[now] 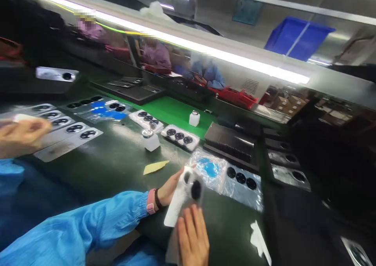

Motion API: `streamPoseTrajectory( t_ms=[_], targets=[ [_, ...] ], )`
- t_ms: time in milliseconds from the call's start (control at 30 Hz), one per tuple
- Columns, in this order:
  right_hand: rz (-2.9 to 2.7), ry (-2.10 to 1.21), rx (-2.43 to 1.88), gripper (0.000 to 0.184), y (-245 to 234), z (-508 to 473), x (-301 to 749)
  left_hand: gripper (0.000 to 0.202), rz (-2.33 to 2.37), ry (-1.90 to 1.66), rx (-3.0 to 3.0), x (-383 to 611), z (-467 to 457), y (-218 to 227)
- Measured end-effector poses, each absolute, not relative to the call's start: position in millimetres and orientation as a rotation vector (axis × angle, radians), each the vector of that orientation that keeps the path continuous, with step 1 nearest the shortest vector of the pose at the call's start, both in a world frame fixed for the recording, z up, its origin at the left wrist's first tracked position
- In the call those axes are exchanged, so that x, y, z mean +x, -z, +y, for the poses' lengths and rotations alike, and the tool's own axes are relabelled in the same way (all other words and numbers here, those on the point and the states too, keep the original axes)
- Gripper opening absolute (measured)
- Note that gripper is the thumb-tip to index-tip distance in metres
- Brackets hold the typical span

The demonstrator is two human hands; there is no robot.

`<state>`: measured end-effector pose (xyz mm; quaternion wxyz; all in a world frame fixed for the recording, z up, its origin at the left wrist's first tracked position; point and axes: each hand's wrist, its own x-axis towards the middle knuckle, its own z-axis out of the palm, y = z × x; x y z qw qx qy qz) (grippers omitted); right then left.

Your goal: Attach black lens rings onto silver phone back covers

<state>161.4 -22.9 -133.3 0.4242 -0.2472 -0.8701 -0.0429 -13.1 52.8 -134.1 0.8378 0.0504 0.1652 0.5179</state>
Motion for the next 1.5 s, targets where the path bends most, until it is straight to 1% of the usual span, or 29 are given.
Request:
streamPoseTrajectory(
  t_ms=[33,133,200,233,333,367,433,533,667,733,833,933,1000,1100,1233,1400,1500],
  targets=[
    [-2.121,0.194,-0.624,0.047,135.6,-21.5,149.7,0.056,0.341,-1.084,0.112,-12.9,50.9,133.6],
    [-2.207,0.272,-0.709,0.037,138.0,-19.4,126.1,0.052,0.333,-1.035,0.125,-15.6,47.3,130.2],
    [-2.277,0.282,-0.745,0.031,138.6,-19.5,122.3,0.048,0.338,-1.014,0.133,-17.6,46.4,127.3],
    [-2.311,0.270,-0.750,0.031,139.3,-19.9,123.1,0.045,0.343,-1.007,0.137,-18.1,46.2,125.8],
    [-2.397,0.204,-0.755,0.054,143.2,-19.7,129.8,0.038,0.379,-1.008,0.139,-17.9,45.6,120.7],
    [-2.411,0.196,-0.782,0.059,144.3,-18.9,132.1,0.037,0.398,-1.011,0.137,-17.5,45.5,118.6],
    [-2.417,0.190,-0.870,0.061,144.5,-16.8,136.1,0.038,0.440,-1.020,0.134,-16.7,45.3,114.2],
    [-2.445,0.134,-0.962,0.057,139.3,-15.2,139.4,0.043,0.505,-1.039,0.134,-15.5,45.7,108.4],
    [-2.420,0.081,-1.005,0.048,133.8,-18.4,135.2,0.051,0.582,-1.109,0.132,-11.5,49.1,105.1],
    [-2.347,0.153,-0.984,0.041,136.0,-18.8,130.6,0.051,0.618,-1.170,0.121,-8.1,52.3,104.8],
    [-2.213,0.372,-0.956,0.032,140.4,-14.2,126.7,0.049,0.673,-1.243,0.100,-2.2,56.0,102.9],
    [-2.135,0.567,-0.955,0.033,136.1,-6.1,130.2,0.046,0.715,-1.268,0.097,3.3,55.2,97.6],
    [-2.113,0.632,-0.952,0.032,126.4,-0.7,136.2,0.045,0.732,-1.273,0.109,6.2,52.9,92.9],
    [-2.094,0.652,-0.983,0.033,106.7,7.2,147.4,0.046,0.751,-1.278,0.133,9.9,50.8,88.4],
    [-2.121,0.660,-0.964,0.036,87.7,16.3,159.1,0.054,0.776,-1.315,0.157,13.4,55.3,92.3],
    [-2.205,0.667,-0.849,0.029,88.6,18.8,157.7,0.060,0.759,-1.387,0.205,11.0,62.7,104.0],
    [-2.213,0.687,-0.798,0.029,91.9,21.4,155.5,0.061,0.713,-1.408,0.246,6.9,61.9,110.0]
  ],
)
